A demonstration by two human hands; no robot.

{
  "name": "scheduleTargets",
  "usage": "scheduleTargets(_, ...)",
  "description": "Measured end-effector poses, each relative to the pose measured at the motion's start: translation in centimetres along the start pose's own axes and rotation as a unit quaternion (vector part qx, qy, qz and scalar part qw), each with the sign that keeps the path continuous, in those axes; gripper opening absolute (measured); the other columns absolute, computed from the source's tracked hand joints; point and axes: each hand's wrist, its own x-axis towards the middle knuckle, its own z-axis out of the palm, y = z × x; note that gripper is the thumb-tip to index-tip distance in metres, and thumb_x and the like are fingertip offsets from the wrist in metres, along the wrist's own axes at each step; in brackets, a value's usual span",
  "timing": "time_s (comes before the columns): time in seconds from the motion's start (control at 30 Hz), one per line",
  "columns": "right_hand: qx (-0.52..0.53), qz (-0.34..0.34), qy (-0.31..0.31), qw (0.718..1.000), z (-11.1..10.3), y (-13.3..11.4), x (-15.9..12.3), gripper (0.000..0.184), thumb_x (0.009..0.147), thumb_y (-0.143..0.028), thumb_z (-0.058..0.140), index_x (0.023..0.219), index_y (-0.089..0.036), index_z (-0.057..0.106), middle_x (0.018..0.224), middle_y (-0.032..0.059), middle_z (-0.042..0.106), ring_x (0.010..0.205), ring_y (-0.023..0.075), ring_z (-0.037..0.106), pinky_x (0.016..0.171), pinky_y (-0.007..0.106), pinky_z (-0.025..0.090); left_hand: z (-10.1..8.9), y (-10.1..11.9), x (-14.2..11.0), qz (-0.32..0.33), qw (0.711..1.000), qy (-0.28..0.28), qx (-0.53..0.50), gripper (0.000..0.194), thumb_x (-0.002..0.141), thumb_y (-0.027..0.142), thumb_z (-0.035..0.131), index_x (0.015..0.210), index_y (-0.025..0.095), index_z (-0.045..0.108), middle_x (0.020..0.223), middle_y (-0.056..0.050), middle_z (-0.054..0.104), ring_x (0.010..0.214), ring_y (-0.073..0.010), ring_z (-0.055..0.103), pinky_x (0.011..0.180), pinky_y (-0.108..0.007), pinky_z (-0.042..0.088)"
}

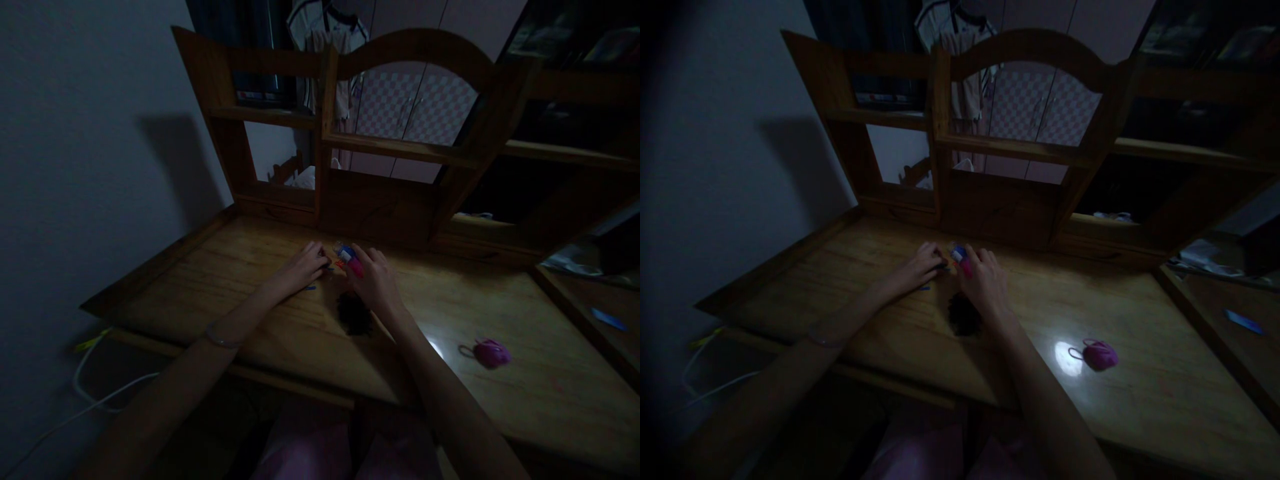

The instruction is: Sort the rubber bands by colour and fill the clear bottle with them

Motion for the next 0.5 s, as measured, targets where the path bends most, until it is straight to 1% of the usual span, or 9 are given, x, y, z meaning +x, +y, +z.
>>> scheduleTargets(0.07,0.004,0.004,0.001,1.000,0.1,0.0,0.0,0.047,0.093,-0.035,0.052,0.138,-0.020,0.050,0.112,0.0133,0.062,0.103,0.0264,0.054,0.087,0.035,0.044,0.3,0.1,0.1,-0.025,0.999,0.033,0.028,0.031,0.087,0.036,0.063,0.114,0.020,0.062,0.128,-0.013,0.047,0.125,-0.0310,0.041,0.105,-0.049,0.037)
scheduleTargets(0.1,0.006,0.005,0.001,1.000,0.2,0.0,0.0,0.047,0.093,-0.035,0.052,0.137,-0.020,0.051,0.112,0.0131,0.062,0.102,0.0264,0.054,0.086,0.035,0.045,0.5,0.0,0.2,-0.039,0.998,0.037,0.030,0.039,0.085,0.040,0.064,0.119,0.021,0.060,0.133,-0.014,0.044,0.128,-0.0321,0.039,0.106,-0.050,0.036)
scheduleTargets(0.17,0.008,0.007,0.003,1.000,0.2,-0.1,0.0,0.047,0.092,-0.036,0.053,0.137,-0.021,0.051,0.112,0.0130,0.061,0.102,0.0265,0.054,0.086,0.035,0.045,1.0,-0.4,0.3,-0.054,0.998,0.015,0.009,0.047,0.087,0.044,0.062,0.127,0.022,0.055,0.136,-0.014,0.044,0.128,-0.0307,0.041,0.106,-0.047,0.037)
scheduleTargets(0.27,0.007,0.012,0.010,1.000,0.1,-0.2,0.0,0.047,0.092,-0.035,0.053,0.137,-0.021,0.050,0.111,0.0128,0.061,0.103,0.0267,0.054,0.086,0.036,0.045,1.5,-1.1,0.4,-0.041,0.998,-0.019,-0.042,0.038,0.093,0.038,0.054,0.127,0.022,0.056,0.128,-0.011,0.052,0.120,-0.0251,0.050,0.104,-0.040,0.040)
scheduleTargets(0.4,0.005,0.013,0.016,1.000,-0.1,-0.3,-0.1,0.048,0.092,-0.035,0.053,0.138,-0.021,0.049,0.111,0.0129,0.061,0.102,0.0266,0.054,0.084,0.035,0.045,1.1,-1.0,0.5,-0.014,0.997,-0.015,-0.072,0.025,0.094,0.029,0.051,0.114,0.021,0.064,0.115,-0.008,0.058,0.110,-0.0218,0.054,0.099,-0.036,0.043)
scheduleTargets(0.5,0.005,0.016,0.016,1.000,-0.1,-0.3,-0.2,0.047,0.092,-0.035,0.052,0.137,-0.021,0.050,0.111,0.0131,0.061,0.101,0.0265,0.054,0.083,0.035,0.045,0.6,-0.4,0.4,0.002,0.995,-0.017,-0.094,0.022,0.092,0.029,0.054,0.108,0.020,0.065,0.109,-0.007,0.058,0.104,-0.0211,0.055,0.095,-0.035,0.045)
